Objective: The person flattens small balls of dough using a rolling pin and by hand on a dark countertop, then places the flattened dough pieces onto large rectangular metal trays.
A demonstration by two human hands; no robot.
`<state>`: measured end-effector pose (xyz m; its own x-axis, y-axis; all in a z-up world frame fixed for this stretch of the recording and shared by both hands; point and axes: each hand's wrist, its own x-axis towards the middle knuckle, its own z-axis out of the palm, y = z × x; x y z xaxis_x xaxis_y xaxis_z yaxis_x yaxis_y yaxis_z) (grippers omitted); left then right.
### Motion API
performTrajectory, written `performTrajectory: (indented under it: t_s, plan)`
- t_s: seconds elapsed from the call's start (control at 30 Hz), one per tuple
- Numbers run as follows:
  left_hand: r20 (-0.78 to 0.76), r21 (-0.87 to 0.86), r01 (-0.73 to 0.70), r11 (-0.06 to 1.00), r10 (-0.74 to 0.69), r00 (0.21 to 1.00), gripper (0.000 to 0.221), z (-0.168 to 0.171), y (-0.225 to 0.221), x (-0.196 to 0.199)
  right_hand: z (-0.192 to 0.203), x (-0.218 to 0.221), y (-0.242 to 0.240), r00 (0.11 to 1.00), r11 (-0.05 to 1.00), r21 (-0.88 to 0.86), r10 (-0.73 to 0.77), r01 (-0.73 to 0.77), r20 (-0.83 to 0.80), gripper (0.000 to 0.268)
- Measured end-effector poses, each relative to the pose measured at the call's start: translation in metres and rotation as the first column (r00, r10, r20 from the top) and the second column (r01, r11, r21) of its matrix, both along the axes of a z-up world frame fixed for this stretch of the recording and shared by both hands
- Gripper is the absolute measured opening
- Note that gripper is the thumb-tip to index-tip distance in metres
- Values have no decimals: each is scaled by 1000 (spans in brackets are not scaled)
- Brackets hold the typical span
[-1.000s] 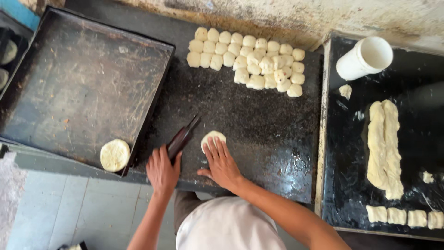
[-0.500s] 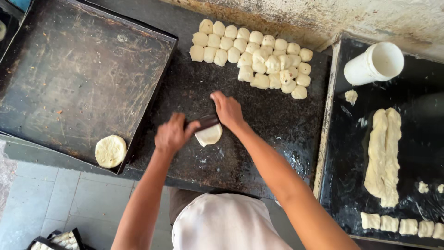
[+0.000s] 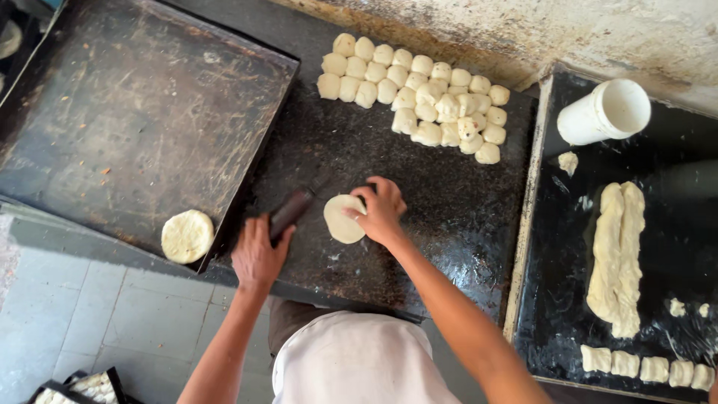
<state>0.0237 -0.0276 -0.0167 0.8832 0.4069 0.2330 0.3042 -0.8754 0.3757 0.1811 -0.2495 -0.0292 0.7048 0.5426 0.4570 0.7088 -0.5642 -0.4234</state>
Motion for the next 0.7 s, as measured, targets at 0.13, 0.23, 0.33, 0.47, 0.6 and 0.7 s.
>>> performTrajectory:
  t_s: [0.13, 0.23, 0.33, 0.47, 0.6, 0.7]
  plan:
    - [-120, -59, -67, 996, 59, 991, 52, 1, 19, -1, 22, 6, 31, 461, 969, -16, 102, -246, -882, 27]
    - [-40, -18, -8, 1000, 7, 999, 52, -3, 19, -10, 49, -2, 62, -52, 946, 303, 298, -119, -953, 28]
    - [-159, -179, -95, 979, 66, 985, 49, -6, 19, -11, 69, 0, 124, -78, 856, 499, 493, -134, -866, 32]
    - [-176, -142, 7, 990, -32, 984, 55, -8, 31, -16, 69, -17, 208, 545, 784, 396, 619, -478, -566, 37]
    - [-3, -96, 85, 992, -86, 996, 62, -15, 29, -19, 64, -16, 234, 766, 773, 104, 635, -626, -104, 42]
    - [-121, -151, 111, 982, -130, 984, 61, -19, 39, -18, 72, -16, 247, 852, 856, 388, 457, -343, -256, 39]
